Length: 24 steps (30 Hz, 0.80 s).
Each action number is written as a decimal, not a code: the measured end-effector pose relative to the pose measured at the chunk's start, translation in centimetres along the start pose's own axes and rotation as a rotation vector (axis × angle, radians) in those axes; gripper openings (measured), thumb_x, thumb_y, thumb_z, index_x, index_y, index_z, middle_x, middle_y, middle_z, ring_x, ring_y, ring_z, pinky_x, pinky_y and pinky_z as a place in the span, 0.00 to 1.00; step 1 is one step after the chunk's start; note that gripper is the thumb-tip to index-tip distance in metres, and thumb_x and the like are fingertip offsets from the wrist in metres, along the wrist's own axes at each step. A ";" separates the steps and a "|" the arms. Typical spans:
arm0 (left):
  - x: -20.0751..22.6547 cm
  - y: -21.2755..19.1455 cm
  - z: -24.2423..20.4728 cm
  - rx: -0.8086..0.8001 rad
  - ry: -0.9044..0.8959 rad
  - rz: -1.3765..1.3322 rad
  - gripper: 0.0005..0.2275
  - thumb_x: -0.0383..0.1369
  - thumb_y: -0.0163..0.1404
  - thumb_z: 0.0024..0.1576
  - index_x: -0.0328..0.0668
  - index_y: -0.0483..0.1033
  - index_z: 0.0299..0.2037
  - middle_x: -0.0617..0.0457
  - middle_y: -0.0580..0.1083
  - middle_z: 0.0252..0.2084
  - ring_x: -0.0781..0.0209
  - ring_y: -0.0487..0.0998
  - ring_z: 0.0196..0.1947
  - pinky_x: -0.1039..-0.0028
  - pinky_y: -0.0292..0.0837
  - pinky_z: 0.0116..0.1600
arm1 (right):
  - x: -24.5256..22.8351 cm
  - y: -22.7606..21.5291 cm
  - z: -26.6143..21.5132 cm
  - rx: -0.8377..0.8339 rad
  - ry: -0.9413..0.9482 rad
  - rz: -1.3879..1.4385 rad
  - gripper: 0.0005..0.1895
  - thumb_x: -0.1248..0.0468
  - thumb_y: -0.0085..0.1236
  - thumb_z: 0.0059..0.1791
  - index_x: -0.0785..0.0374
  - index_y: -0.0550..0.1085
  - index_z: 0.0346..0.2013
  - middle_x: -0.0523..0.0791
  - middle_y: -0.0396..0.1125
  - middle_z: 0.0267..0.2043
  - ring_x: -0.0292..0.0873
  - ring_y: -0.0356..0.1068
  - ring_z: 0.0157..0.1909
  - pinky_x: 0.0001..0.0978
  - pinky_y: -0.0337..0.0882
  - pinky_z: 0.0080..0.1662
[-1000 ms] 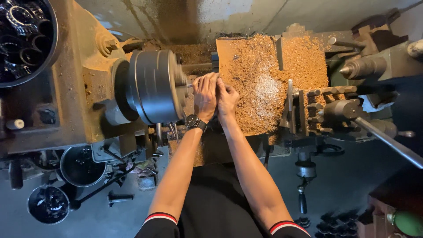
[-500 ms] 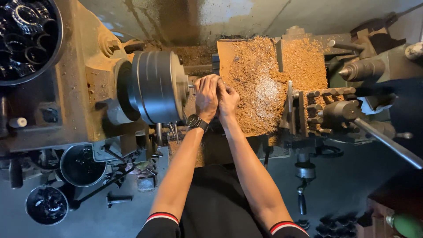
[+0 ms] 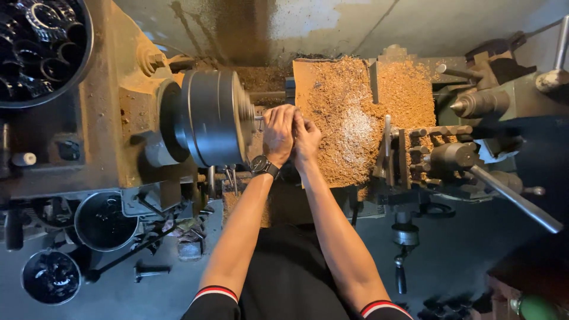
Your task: The person repeatedly picks up small metal rings from a container and places them onto a rotating spindle of a lathe machine. They then remove the rings and return them to the container, repeating this cycle multiple times.
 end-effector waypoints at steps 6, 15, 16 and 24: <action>-0.2 0.6 -0.3 -0.026 0.024 0.039 0.13 0.29 0.45 0.63 0.34 0.71 0.56 0.46 0.73 0.53 0.49 0.72 0.58 0.59 0.60 0.66 | -3.8 2.0 -1.3 -0.013 0.024 -0.097 0.17 0.55 0.60 0.52 0.69 0.79 0.42 0.41 0.73 0.37 0.32 0.68 0.35 0.24 0.69 0.37; -0.7 1.1 -0.6 -0.032 0.011 0.026 0.13 0.29 0.44 0.64 0.37 0.71 0.57 0.47 0.72 0.55 0.50 0.72 0.59 0.59 0.59 0.68 | -1.9 1.3 -0.8 -0.098 0.003 0.093 0.17 0.56 0.62 0.55 0.69 0.79 0.47 0.42 0.69 0.36 0.32 0.62 0.32 0.24 0.62 0.33; -0.7 1.1 -0.5 -0.032 0.012 0.025 0.13 0.29 0.44 0.64 0.37 0.71 0.57 0.47 0.72 0.55 0.50 0.72 0.59 0.59 0.59 0.68 | -2.7 1.8 -1.0 -0.097 0.002 0.093 0.17 0.56 0.62 0.55 0.69 0.79 0.47 0.42 0.69 0.36 0.32 0.62 0.32 0.24 0.62 0.33; -2.1 3.4 -1.9 0.003 0.056 0.113 0.14 0.30 0.45 0.66 0.35 0.70 0.60 0.46 0.72 0.57 0.52 0.72 0.59 0.60 0.60 0.67 | -5.9 3.1 -3.1 0.173 0.016 -0.467 0.27 0.47 0.59 0.53 0.75 0.79 0.39 0.47 0.74 0.34 0.37 0.70 0.35 0.27 0.72 0.37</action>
Point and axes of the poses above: each hand's wrist, its own z-axis towards the middle knuckle, its own y-axis out of the palm, x = y × z, the point moved 8 cm from there along z, towards the middle knuckle
